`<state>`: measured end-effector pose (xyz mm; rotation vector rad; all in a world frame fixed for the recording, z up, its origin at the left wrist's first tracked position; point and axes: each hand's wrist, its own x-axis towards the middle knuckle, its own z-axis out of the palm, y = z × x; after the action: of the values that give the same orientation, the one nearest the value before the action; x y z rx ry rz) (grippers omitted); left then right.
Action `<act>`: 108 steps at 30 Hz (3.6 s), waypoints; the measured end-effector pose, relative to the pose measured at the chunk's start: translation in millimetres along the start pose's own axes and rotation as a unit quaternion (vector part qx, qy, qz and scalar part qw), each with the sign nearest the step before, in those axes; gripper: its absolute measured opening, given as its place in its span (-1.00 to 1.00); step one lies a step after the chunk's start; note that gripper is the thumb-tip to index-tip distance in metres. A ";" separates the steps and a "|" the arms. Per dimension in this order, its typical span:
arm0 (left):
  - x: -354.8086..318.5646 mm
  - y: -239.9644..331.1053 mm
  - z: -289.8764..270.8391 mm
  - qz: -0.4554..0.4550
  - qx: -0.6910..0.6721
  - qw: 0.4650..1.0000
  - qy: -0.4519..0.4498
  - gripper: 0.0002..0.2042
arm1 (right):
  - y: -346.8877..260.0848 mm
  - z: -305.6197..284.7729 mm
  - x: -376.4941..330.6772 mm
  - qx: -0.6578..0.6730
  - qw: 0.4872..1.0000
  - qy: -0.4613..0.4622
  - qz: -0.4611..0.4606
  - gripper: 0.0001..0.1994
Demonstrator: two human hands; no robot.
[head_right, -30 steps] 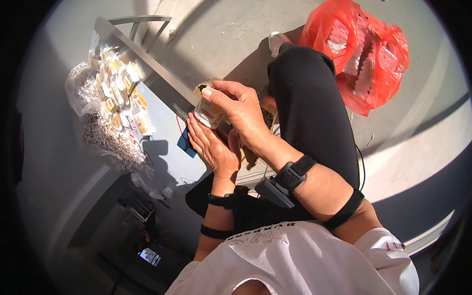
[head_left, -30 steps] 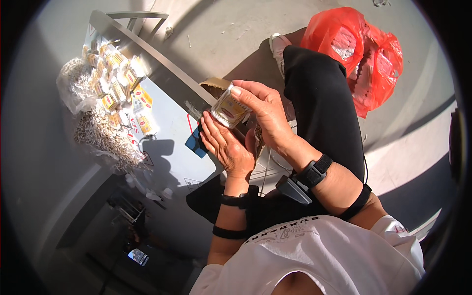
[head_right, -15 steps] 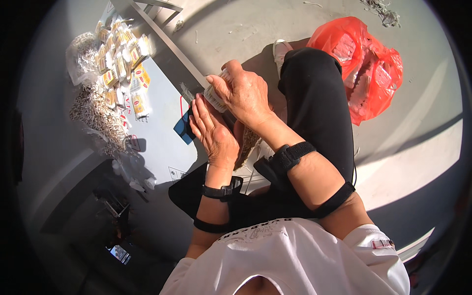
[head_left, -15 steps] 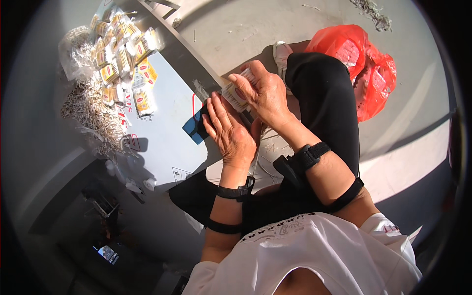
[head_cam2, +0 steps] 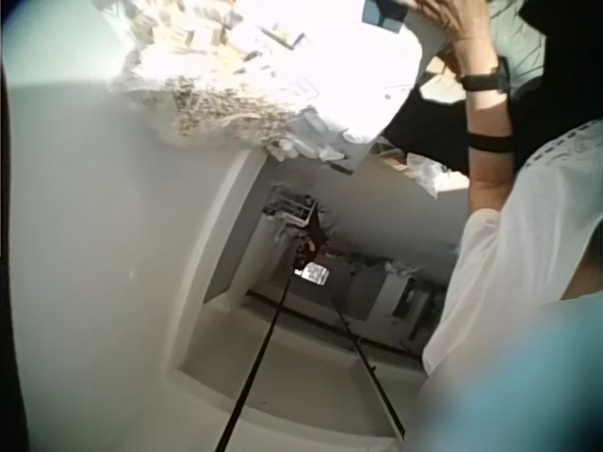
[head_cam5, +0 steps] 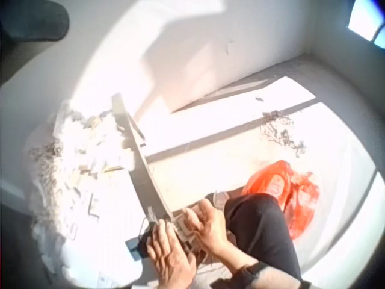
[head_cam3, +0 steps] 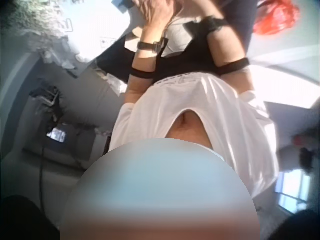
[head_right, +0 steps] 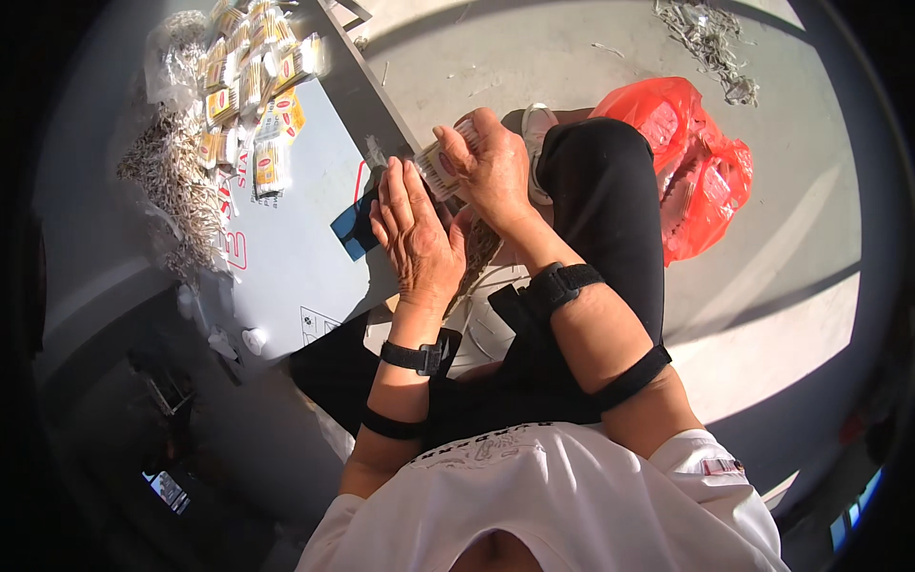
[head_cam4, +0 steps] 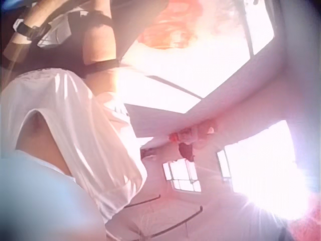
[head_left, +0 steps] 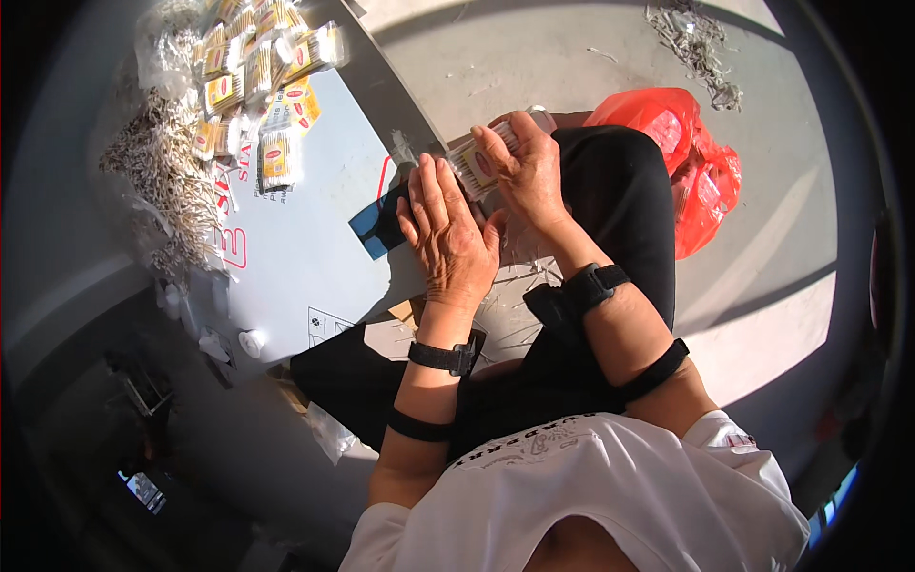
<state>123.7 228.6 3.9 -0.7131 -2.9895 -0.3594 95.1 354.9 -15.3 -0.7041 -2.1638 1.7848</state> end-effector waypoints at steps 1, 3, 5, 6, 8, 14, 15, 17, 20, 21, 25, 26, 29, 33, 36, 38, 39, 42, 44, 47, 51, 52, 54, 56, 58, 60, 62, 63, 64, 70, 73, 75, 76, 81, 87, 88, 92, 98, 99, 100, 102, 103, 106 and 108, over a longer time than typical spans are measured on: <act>1.1 2.8 1.4 -0.013 -0.005 1.000 0.008 -0.16 | 2.3 1.0 0.0 -0.003 1.000 -0.002 -0.003 -0.65; 2.6 4.5 2.0 -0.020 0.008 1.000 -0.011 -0.14 | 7.7 3.0 0.6 -0.010 1.000 0.013 -0.019 -0.66; 3.6 6.4 2.0 -0.024 0.020 0.999 -0.031 -0.14 | 11.7 2.5 0.9 -0.008 1.000 0.012 -0.020 -0.66; 4.2 5.6 2.0 -0.027 0.020 0.999 -0.031 -0.14 | 10.4 3.2 1.2 -0.001 1.000 0.011 -0.018 -0.66; 5.0 4.4 2.4 -0.018 0.039 0.998 -0.052 -0.12 | 7.9 2.6 0.7 -0.008 1.000 0.006 -0.004 -0.63; 3.3 2.7 8.8 -0.021 0.037 0.998 -0.038 -0.12 | -3.0 -8.0 18.4 -0.157 0.985 -0.045 0.048 -0.44; 3.7 3.1 8.8 -0.021 0.037 0.998 -0.038 -0.12 | -3.6 -5.2 21.4 -0.184 0.981 -0.042 0.031 -0.46; 3.8 3.9 8.4 -0.027 0.031 0.998 -0.043 -0.13 | -4.6 -2.6 23.8 -0.222 0.973 -0.056 0.024 -0.53; 4.9 5.5 4.9 -0.028 0.049 0.997 -0.062 -0.15 | -2.4 -1.9 22.8 -0.220 0.974 -0.052 -0.008 -0.60; 5.5 5.8 3.8 -0.028 0.050 0.996 -0.062 -0.15 | -2.2 -1.3 22.5 -0.219 0.974 -0.052 -0.008 -0.60; 7.7 8.2 -0.1 -0.023 0.083 0.993 -0.085 -0.17 | 0.5 -0.5 23.6 -0.194 0.980 -0.044 -0.018 -0.64; 8.1 8.6 -1.0 -0.024 0.071 0.993 -0.090 -0.18 | 1.4 -1.4 24.9 -0.192 0.980 -0.049 -0.012 -0.64; 10.4 10.0 -1.3 -0.001 0.076 0.994 -0.083 -0.23 | 8.3 -12.5 33.2 -0.176 0.984 -0.042 -0.010 -0.64; 14.5 5.5 -8.9 0.035 -0.022 0.999 0.005 -0.28 | 6.7 -43.4 48.6 -0.076 0.995 -0.032 0.053 -0.63; 20.2 2.8 -26.9 0.085 -0.097 0.991 0.046 -0.35 | 8.2 -60.8 53.6 0.050 0.993 -0.054 0.090 -0.64; 21.7 0.7 -37.0 0.095 -0.186 0.973 0.094 -0.40 | 1.0 -67.0 52.4 0.118 0.981 -0.088 0.123 -0.67; 22.5 2.9 -44.3 0.091 -0.237 0.962 0.099 -0.39 | -6.0 -70.0 49.4 0.185 0.962 -0.123 0.159 -0.70; 22.8 4.9 -64.1 0.087 -0.355 0.925 0.105 -0.31 | -24.3 -65.9 35.9 0.250 0.919 -0.206 0.226 -0.75; 24.2 10.8 -84.6 0.118 -0.348 0.927 0.079 -0.40 | -24.5 -63.7 27.8 0.218 0.907 -0.273 0.236 -0.77; 19.3 8.0 -97.0 0.156 -0.359 0.917 0.073 -0.54 | -35.4 -53.5 11.8 0.180 0.885 -0.382 0.196 -0.80; 5.9 2.5 -114.0 0.205 -0.328 0.914 0.119 -0.68 | -32.8 -42.6 -6.7 -0.049 0.856 -0.467 -0.215 -0.76; 1.9 0.5 -116.8 0.204 -0.328 0.914 0.122 -0.68 | -31.9 -39.6 -9.1 -0.050 0.854 -0.469 -0.217 -0.76; -7.2 -4.9 -122.8 0.238 -0.310 0.911 0.129 -0.71 | -27.9 -31.0 -16.3 0.030 0.824 -0.497 -0.271 -0.79; -17.9 -5.4 -125.8 0.237 -0.313 0.911 0.129 -0.72 | -23.5 -22.2 -17.3 0.023 0.781 -0.491 -0.386 -0.80; -26.7 -11.3 -129.6 0.233 -0.310 0.912 0.135 -0.74 | -34.1 -16.0 -24.7 0.165 0.749 -0.631 -0.112 -0.73; -34.3 -18.2 -132.9 0.227 -0.292 0.919 0.138 -0.76 | -48.2 -9.3 -31.7 0.163 0.795 -0.580 0.078 -0.65; -40.7 -27.7 -122.0 0.191 -0.301 0.921 0.156 -0.79 | -65.4 -10.7 -37.0 0.116 0.843 -0.472 0.229 -0.49; -40.0 -32.1 -117.3 0.173 -0.300 0.923 0.169 -0.79 | -63.0 -14.0 -39.5 0.166 0.871 -0.426 0.183 -0.49; -39.9 -38.9 -113.3 0.153 -0.296 0.925 0.182 -0.80 | -61.3 -15.0 -41.9 0.216 0.889 -0.380 0.136 -0.48; -34.5 -66.6 -92.5 0.101 -0.286 0.922 0.239 -0.86 | -62.9 -14.6 -60.1 0.011 0.920 -0.330 -0.208 -0.50; -32.9 -69.7 -83.2 0.119 -0.253 0.934 0.223 -0.90 | -64.3 -0.7 -64.9 0.009 0.927 -0.311 -0.208 -0.62; -33.5 -72.1 -77.0 0.118 -0.255 0.935 0.219 -0.90 | -59.0 9.0 -63.6 -0.011 0.927 -0.279 -0.250 -0.75; -34.0 -73.4 -74.0 0.117 -0.256 0.936 0.212 -0.90 | -57.4 11.9 -63.9 -0.013 0.926 -0.280 -0.251 -0.75; -36.8 -82.0 -71.7 0.076 -0.317 0.929 0.175 -0.90 | -53.3 16.8 -63.1 -0.043 0.905 -0.272 -0.326 -0.87; -35.6 -82.1 -74.0 0.083 -0.218 0.966 0.112 -0.89 | -57.5 19.9 -63.7 -0.106 0.860 -0.225 -0.445 -0.90; -35.9 -82.7 -72.4 0.087 -0.206 0.966 0.127 -0.89 | -60.0 20.5 -65.0 -0.141 0.846 -0.209 -0.470 -0.90; -34.4 -86.4 -71.7 0.069 -0.261 0.953 0.139 -0.89 | -61.7 18.0 -61.6 -0.093 0.876 -0.263 -0.394 -0.91; -32.6 -92.9 -74.3 -0.020 -0.382 0.924 0.022 -0.87 | -69.3 19.6 -61.2 -0.141 0.898 -0.323 -0.265 -0.91; -31.1 -92.5 -75.6 -0.030 -0.392 0.919 0.009 -0.88 | -68.8 18.6 -59.3 -0.141 0.898 -0.320 -0.266 -0.91; -29.8 -91.7 -77.3 -0.040 -0.402 0.915 -0.004 -0.89 | -68.3 17.6 -57.4 -0.104 0.907 -0.332 -0.238 -0.91; -30.1 -92.1 -75.6 -0.038 -0.407 0.913 0.013 -0.90 | -67.1 17.5 -56.2 -0.067 0.913 -0.342 -0.211 -0.90; -31.0 -92.9 -73.4 -0.037 -0.412 0.910 0.029 -0.92 | -66.3 18.0 -56.9 -0.054 0.914 -0.335 -0.221 -0.90; -33.9 -88.0 -64.7 -0.016 -0.386 0.917 0.096 -0.90 | -67.1 17.6 -61.2 -0.053 0.910 -0.320 -0.258 -0.92; -32.8 -83.8 -64.8 -0.006 -0.369 0.923 0.109 -0.91 | -66.5 17.7 -62.6 -0.064 0.904 -0.313 -0.284 -0.93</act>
<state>114.7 126.3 45.7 -0.6206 -2.5961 -1.4952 126.3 299.0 52.3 0.5389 -2.5085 1.6748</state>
